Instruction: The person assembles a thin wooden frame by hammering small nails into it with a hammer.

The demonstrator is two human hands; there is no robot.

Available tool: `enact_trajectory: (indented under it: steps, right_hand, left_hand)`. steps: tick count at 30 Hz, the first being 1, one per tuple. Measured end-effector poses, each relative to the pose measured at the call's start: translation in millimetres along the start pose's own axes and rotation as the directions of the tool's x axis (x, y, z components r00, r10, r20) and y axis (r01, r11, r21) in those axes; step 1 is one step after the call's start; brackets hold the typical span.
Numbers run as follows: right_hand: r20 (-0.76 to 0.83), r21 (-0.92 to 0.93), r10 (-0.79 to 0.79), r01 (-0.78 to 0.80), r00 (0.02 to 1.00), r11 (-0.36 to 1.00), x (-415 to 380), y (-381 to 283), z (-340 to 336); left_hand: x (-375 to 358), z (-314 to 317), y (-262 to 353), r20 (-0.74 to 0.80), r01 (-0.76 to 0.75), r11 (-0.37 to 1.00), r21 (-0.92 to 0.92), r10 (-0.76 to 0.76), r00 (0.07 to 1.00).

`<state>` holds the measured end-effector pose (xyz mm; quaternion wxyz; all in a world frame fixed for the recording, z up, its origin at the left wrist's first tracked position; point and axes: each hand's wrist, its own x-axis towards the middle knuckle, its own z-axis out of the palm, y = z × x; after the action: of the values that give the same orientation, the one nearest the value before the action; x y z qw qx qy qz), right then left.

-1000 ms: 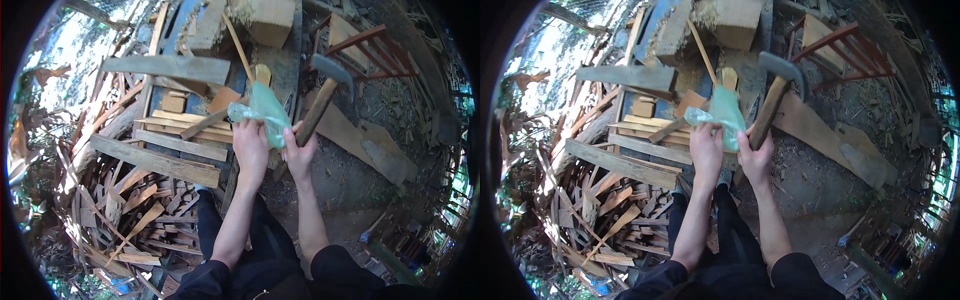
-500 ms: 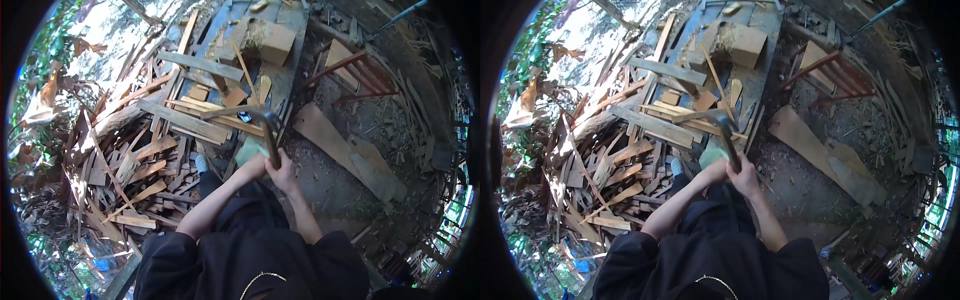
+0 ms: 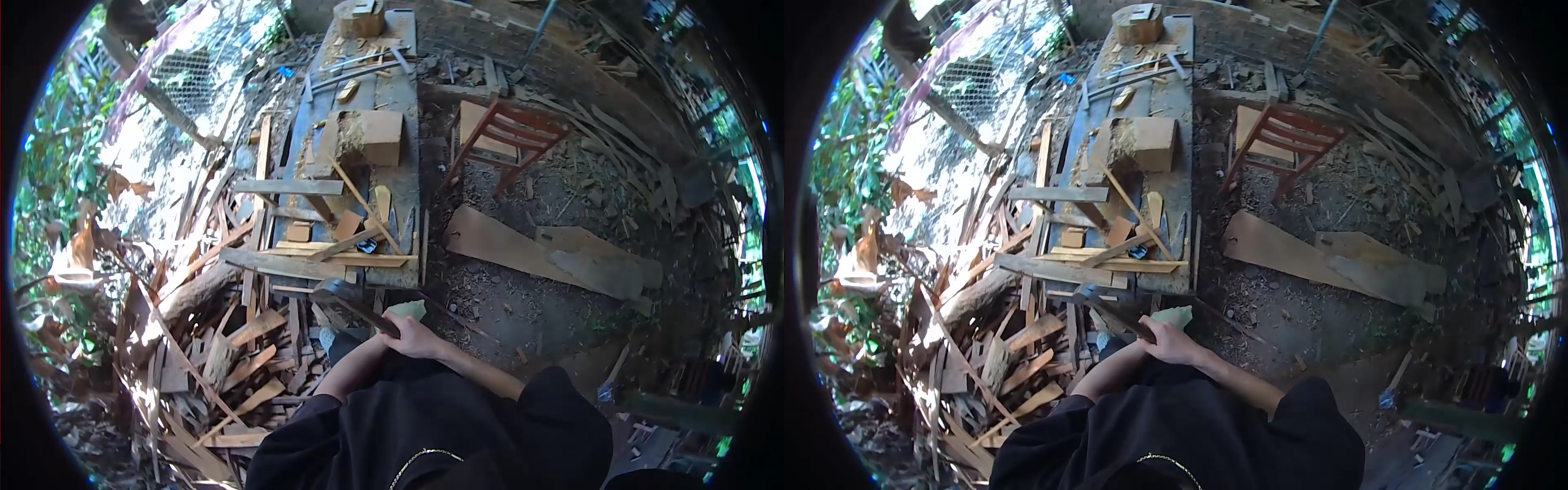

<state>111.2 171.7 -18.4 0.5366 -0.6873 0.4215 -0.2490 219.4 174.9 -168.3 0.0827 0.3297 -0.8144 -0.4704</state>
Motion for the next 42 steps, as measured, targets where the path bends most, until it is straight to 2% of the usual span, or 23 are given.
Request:
enact_trajectory:
  steps: [2,4,9,11,14,21,23,26,28,30,32,33,34,35,36,37,38,40,42]
  right_hand:
    - [-0.038,-0.023,-0.019,0.018,0.999,1.000,-5,-5,-7]
    - [-0.034,-0.072,0.026,-0.029,0.999,0.997,-9,-10,-13]
    - [-0.127,-0.030,0.048,-0.053,0.991,0.998,-23,6,-17]
    - [-0.084,0.028,0.158,-0.156,0.984,0.987,-29,4,-25]
    - [-0.101,0.039,0.207,-0.204,0.973,0.978,-37,7,-29]
    - [-0.170,0.013,0.209,-0.209,0.963,0.978,-42,12,-33]
    - [-0.250,-0.007,0.125,-0.131,0.960,0.991,-42,12,-34]
    - [-0.242,-0.051,0.180,-0.198,0.953,0.979,-40,5,-43]
    - [-0.277,-0.062,0.152,-0.175,0.949,0.983,-37,13,-45]
    - [-0.291,-0.069,0.126,-0.152,0.948,0.986,-36,15,-48]
    - [-0.341,-0.037,0.157,-0.180,0.927,0.983,-31,3,-57]
    - [-0.352,-0.022,0.137,-0.154,0.926,0.988,-29,-8,-63]
    - [-0.364,-0.001,0.122,-0.132,0.923,0.991,-27,-22,-71]
    - [-0.368,0.009,0.135,-0.142,0.920,0.990,-26,-30,-75]
    - [-0.376,0.014,0.147,-0.153,0.915,0.988,-24,-36,-80]
    - [-0.365,0.051,0.133,-0.123,0.921,0.991,-21,-44,-86]
    - [-0.360,0.086,0.117,-0.092,0.925,0.992,-19,-52,-91]
    - [-0.334,0.084,0.140,-0.118,0.932,0.989,-16,-72,-102]
    - [-0.312,0.098,0.109,-0.082,0.944,0.992,-13,-88,-110]
  left_hand:
    - [3,2,-1,0.009,-0.010,0.999,0.037,0.010,1.000]
    - [7,1,0,0.023,-0.019,0.997,0.074,0.018,1.000]
    - [14,1,2,0.079,-0.044,0.990,0.135,0.033,0.996]
    - [20,-2,5,0.089,-0.040,0.987,0.154,0.026,0.996]
    - [15,-17,-7,0.092,-0.033,0.982,0.184,0.016,0.996]
    - [8,-21,-13,0.064,0.041,0.971,0.234,-0.057,0.996]
    - [3,-32,-21,0.044,0.073,0.966,0.247,-0.087,0.995]
    - [1,-42,-25,0.020,0.114,0.958,0.265,-0.124,0.992]
    - [3,-41,-24,0.019,0.116,0.956,0.270,-0.126,0.992]
    - [-6,-36,-25,-0.212,0.047,0.956,0.291,0.016,0.977]
    - [-12,-51,-13,-0.108,0.121,0.920,0.373,-0.086,0.990]
    - [-20,-90,35,-0.046,0.176,0.908,0.381,-0.171,0.984]
    - [-32,-119,74,-0.091,0.158,0.933,0.322,-0.136,0.987]
    - [-41,-142,107,-0.192,0.173,0.973,0.156,-0.142,0.971]
    - [-47,-158,122,-0.202,0.117,0.987,0.109,-0.093,0.975]
    - [-52,-172,137,-0.232,0.070,0.997,-0.013,-0.071,0.970]
    - [-54,-174,136,-0.256,-0.003,0.999,-0.054,-0.011,0.967]
    - [-60,-192,159,-0.194,0.016,0.974,-0.225,-0.061,0.979]
    - [-66,-200,170,-0.240,-0.003,0.970,-0.244,-0.058,0.969]
